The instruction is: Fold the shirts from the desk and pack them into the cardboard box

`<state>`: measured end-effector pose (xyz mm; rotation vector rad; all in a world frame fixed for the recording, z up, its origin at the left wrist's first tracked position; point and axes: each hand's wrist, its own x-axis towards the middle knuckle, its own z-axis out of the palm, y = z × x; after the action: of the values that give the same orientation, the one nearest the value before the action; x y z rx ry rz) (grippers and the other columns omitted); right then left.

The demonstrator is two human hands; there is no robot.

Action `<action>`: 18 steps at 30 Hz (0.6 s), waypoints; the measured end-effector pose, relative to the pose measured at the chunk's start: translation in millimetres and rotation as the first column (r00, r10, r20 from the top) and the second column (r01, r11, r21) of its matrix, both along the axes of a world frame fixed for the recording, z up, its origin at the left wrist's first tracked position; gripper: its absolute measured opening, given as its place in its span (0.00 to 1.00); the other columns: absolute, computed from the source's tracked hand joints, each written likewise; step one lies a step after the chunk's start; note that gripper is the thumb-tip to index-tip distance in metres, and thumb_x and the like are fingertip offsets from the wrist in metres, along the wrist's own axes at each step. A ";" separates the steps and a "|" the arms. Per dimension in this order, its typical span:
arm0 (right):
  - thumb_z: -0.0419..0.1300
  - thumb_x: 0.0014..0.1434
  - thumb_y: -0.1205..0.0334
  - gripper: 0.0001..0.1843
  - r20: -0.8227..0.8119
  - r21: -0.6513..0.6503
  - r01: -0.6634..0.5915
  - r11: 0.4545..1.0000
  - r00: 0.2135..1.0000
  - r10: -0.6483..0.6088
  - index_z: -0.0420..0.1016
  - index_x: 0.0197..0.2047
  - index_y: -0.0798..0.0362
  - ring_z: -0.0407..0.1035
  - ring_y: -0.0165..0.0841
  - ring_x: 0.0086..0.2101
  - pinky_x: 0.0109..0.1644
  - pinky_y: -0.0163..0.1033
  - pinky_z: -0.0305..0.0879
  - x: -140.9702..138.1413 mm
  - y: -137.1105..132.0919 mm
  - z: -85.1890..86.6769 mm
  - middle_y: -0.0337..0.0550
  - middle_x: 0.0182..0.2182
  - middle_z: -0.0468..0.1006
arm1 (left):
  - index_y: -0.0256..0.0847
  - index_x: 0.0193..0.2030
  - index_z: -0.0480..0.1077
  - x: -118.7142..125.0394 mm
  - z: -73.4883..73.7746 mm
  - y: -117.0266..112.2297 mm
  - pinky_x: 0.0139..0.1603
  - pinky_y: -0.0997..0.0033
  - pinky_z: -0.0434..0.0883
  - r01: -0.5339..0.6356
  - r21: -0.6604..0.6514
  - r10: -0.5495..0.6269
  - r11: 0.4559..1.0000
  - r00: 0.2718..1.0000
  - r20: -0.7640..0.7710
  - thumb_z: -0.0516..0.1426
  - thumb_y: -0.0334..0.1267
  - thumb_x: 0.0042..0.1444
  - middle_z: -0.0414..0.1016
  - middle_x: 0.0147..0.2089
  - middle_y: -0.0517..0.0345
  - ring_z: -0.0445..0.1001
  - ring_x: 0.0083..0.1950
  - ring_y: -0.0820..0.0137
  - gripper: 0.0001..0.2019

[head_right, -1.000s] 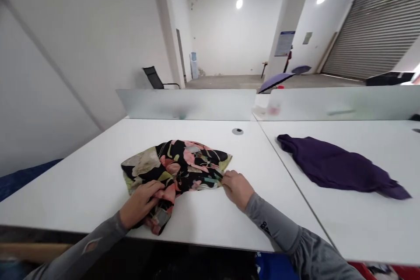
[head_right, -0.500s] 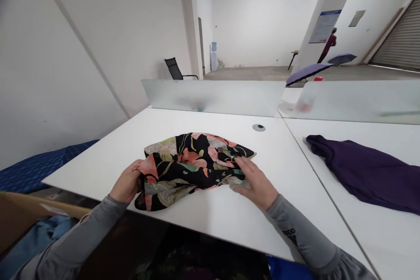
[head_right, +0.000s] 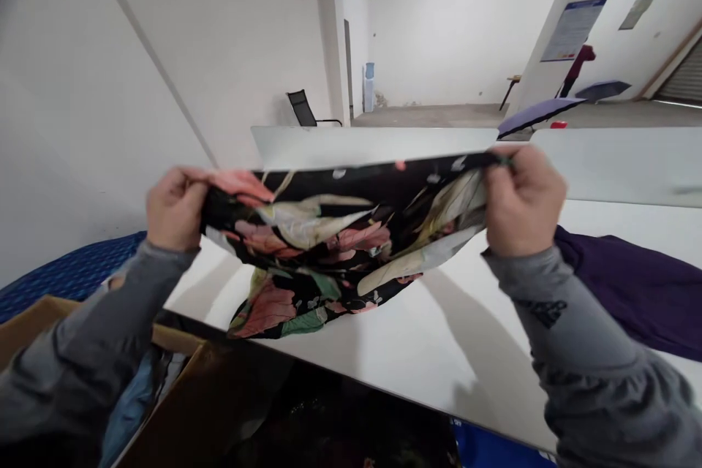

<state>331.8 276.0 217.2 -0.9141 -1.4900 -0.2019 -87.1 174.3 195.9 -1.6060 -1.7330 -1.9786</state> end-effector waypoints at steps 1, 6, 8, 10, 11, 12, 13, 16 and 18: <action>0.54 0.62 0.63 0.14 0.007 0.087 0.039 0.995 0.999 -0.040 0.77 0.45 0.59 0.71 0.32 0.40 0.46 0.39 0.64 1.4 5.7 18.2 0.45 0.37 0.79 | 0.39 0.36 0.69 -2.4 19.3 10.7 0.46 0.64 0.69 -0.028 0.067 0.033 0.997 0.996 -0.082 0.54 0.42 0.57 0.76 0.36 0.63 0.75 0.42 0.70 0.09; 0.55 0.62 0.65 0.14 0.031 0.131 0.166 0.977 0.985 -0.172 0.79 0.44 0.63 0.72 0.31 0.37 0.40 0.37 0.62 25.1 29.6 54.2 0.49 0.36 0.80 | 0.38 0.35 0.70 -14.8 52.2 44.9 0.38 0.69 0.67 0.005 0.011 0.001 1.000 0.894 -0.447 0.57 0.46 0.53 0.74 0.31 0.61 0.72 0.35 0.72 0.12; 0.56 0.61 0.66 0.14 0.066 0.059 0.212 0.975 0.974 -0.216 0.80 0.43 0.61 0.70 0.30 0.34 0.38 0.36 0.61 37.8 36.8 46.9 0.48 0.34 0.80 | 0.39 0.34 0.70 -16.5 36.0 49.9 0.34 0.71 0.65 0.013 -0.195 -0.134 0.981 0.769 -0.624 0.57 0.45 0.51 0.73 0.29 0.60 0.71 0.33 0.70 0.11; 0.56 0.60 0.65 0.14 0.093 -0.002 0.240 0.971 0.967 -0.239 0.81 0.44 0.60 0.68 0.30 0.32 0.35 0.36 0.60 48.0 41.2 37.1 0.48 0.32 0.79 | 0.39 0.36 0.71 -17.1 15.9 54.0 0.34 0.70 0.64 -0.081 -0.337 -0.209 0.938 0.644 -0.736 0.55 0.42 0.52 0.73 0.30 0.57 0.71 0.33 0.68 0.10; 0.57 0.60 0.65 0.14 0.101 -0.024 0.243 0.970 0.966 -0.240 0.81 0.45 0.59 0.67 0.30 0.30 0.34 0.36 0.60 51.7 42.1 33.4 0.48 0.32 0.79 | 0.39 0.37 0.72 -17.9 8.0 56.4 0.35 0.69 0.64 -0.150 -0.354 -0.196 0.923 0.609 -0.768 0.54 0.41 0.53 0.73 0.32 0.55 0.71 0.34 0.67 0.10; 0.57 0.60 0.64 0.14 0.108 -0.040 0.241 0.970 0.966 -0.236 0.81 0.45 0.58 0.66 0.29 0.29 0.32 0.36 0.59 54.5 42.2 31.2 0.48 0.31 0.79 | 0.39 0.38 0.72 -19.3 2.7 59.1 0.35 0.68 0.65 -0.225 -0.348 -0.156 0.910 0.593 -0.790 0.54 0.39 0.53 0.74 0.34 0.53 0.71 0.35 0.65 0.10; 0.58 0.60 0.63 0.14 0.113 -0.048 0.235 0.971 0.967 -0.228 0.81 0.45 0.57 0.65 0.29 0.28 0.31 0.36 0.58 56.7 41.7 30.7 0.47 0.31 0.78 | 0.39 0.39 0.73 -21.9 0.4 62.2 0.36 0.67 0.65 -0.297 -0.326 -0.095 0.897 0.592 -0.800 0.54 0.38 0.53 0.74 0.36 0.51 0.72 0.37 0.63 0.10; 0.59 0.59 0.61 0.14 0.140 -0.097 0.191 0.977 0.974 -0.177 0.82 0.45 0.54 0.62 0.28 0.26 0.30 0.36 0.57 61.1 38.4 36.8 0.44 0.28 0.77 | 0.39 0.42 0.73 -35.8 9.7 71.7 0.35 0.66 0.64 -0.445 -0.263 0.092 0.856 0.632 -0.770 0.55 0.36 0.52 0.73 0.42 0.46 0.72 0.40 0.60 0.12; 0.60 0.59 0.60 0.13 0.142 -0.165 0.181 0.969 0.977 -0.158 0.82 0.44 0.53 0.62 0.27 0.25 0.29 0.35 0.56 63.3 35.0 43.5 0.42 0.26 0.75 | 0.38 0.42 0.74 -47.6 22.3 76.6 0.35 0.66 0.65 -0.492 -0.252 0.182 0.833 0.674 -0.716 0.54 0.35 0.52 0.73 0.45 0.45 0.72 0.40 0.60 0.12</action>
<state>395.2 311.0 260.7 -1.1936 -1.5660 -0.2599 -134.7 251.0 218.2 -1.6230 -1.9955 -0.7030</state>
